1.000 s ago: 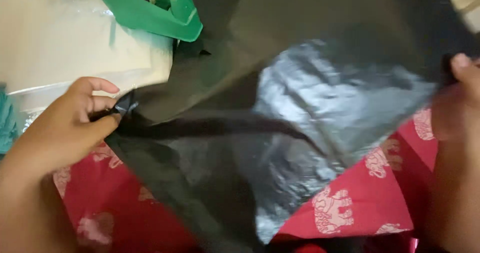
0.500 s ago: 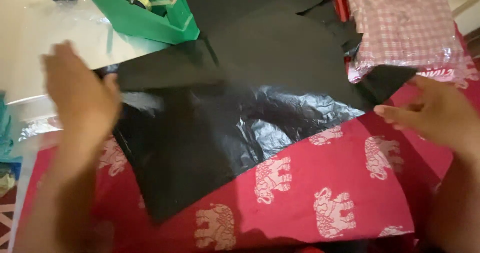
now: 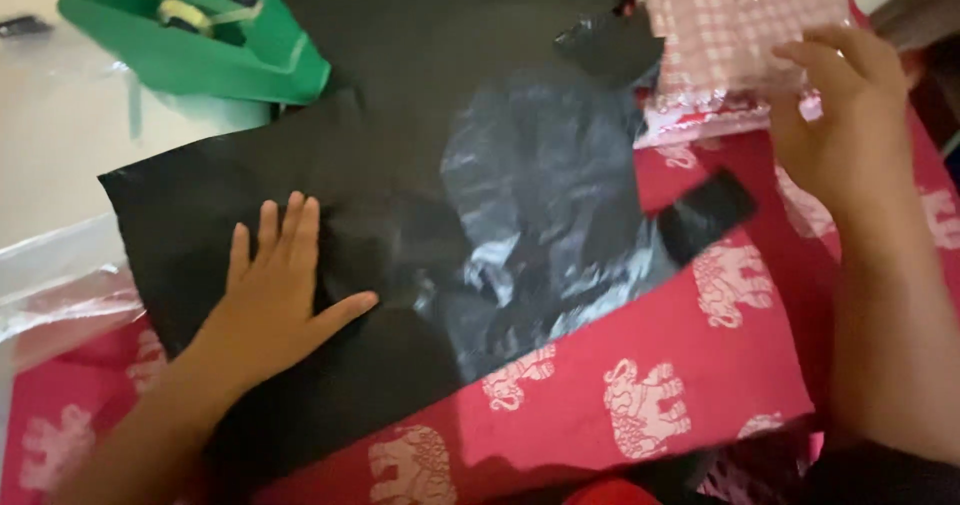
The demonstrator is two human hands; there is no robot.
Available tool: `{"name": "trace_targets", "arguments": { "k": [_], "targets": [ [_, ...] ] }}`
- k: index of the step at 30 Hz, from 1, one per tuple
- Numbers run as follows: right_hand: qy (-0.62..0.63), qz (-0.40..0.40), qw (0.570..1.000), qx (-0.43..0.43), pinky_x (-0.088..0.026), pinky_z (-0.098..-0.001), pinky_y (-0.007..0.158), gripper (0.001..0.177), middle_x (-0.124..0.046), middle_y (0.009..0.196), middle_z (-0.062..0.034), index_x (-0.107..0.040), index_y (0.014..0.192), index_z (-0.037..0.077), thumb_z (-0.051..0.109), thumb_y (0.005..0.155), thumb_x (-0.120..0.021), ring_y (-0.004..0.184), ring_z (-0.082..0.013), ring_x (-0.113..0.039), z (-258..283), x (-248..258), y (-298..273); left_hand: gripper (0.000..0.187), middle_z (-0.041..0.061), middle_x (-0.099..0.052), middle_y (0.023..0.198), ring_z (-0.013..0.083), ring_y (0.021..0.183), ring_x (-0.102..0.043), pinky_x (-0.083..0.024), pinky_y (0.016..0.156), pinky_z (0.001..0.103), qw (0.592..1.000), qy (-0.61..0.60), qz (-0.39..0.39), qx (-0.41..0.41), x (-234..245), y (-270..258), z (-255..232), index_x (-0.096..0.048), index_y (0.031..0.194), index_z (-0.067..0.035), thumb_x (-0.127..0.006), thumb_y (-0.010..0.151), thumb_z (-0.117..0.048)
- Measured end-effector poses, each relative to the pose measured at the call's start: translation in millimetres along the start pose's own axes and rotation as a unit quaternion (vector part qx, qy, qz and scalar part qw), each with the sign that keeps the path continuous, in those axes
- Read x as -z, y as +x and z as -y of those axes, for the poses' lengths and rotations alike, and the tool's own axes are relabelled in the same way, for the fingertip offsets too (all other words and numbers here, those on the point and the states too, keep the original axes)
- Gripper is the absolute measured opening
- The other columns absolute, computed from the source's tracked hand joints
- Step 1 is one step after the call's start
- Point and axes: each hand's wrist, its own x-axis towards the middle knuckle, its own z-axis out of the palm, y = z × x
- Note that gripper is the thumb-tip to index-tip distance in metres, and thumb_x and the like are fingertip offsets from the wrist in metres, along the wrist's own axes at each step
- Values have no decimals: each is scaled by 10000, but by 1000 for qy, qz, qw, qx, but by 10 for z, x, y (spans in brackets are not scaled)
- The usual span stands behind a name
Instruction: Packing a folded garment into a black plastic bag and sealing it with adhesive tape.
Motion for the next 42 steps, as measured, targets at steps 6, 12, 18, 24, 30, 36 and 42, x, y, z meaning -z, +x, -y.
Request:
{"name": "trace_targets", "arguments": {
  "k": [6,12,18,24,30,36,42],
  "targets": [
    [10,40,999,32,-416,-566,1111,691,-552,1475,-321,-630,1441,-126,95,834,-875,1302,-522,-541,-149,-48,50,1120,365,-258,1622,575,1479,-233,-178,1135,706,999,33,-28,-31,202,-103,129,-236,1566,102,-653,773,-571],
    [38,11,999,21,-340,-564,1116,726,-512,1439,-303,-622,1384,-109,275,861,-947,1312,-494,-476,-9,-188,108,758,360,-392,1574,589,1432,-375,-334,1087,716,999,25,-47,4,176,-310,-92,-396,1507,51,-597,824,-212],
    [24,-3,1000,19,-269,-547,1126,623,-534,1392,-270,-660,1315,-69,343,904,-882,1253,-456,-490,282,-305,211,631,337,-436,1572,568,1464,-377,-313,1141,679,998,5,-55,17,70,-358,-192,-523,1428,-15,-578,813,-144],
    [-60,-60,996,28,-324,-445,1042,450,-594,1166,-151,-721,1178,-1,307,921,-926,1075,-337,-521,423,-474,285,637,383,-356,1610,633,1480,-288,-222,1170,710,996,-6,-88,20,54,-339,-322,-551,1394,2,-552,762,-72],
    [-81,-74,993,-33,-360,-394,960,363,-584,1045,-104,-728,1153,26,174,860,-883,983,-287,-531,475,-590,268,665,352,-406,1612,606,1483,-344,-236,1184,695,993,25,-119,-4,-72,-363,-256,-550,1419,-16,-566,757,-72],
    [-152,-85,985,13,-401,-386,967,325,-666,1024,-91,-743,1085,40,237,868,-884,957,-279,-591,526,-559,273,669,352,-399,1607,598,1498,-312,-200,1183,712,994,-3,-106,4,-59,-385,-289,-522,1435,-14,-559,769,-61],
    [-220,34,975,-12,-452,-397,990,281,-716,1039,-73,-739,1090,107,284,876,-779,1010,-270,-670,263,-330,79,713,343,-378,1611,593,1496,-291,-199,1172,713,995,18,-101,0,-101,-397,-239,-489,1465,-28,-570,761,-108]
  ]
}}
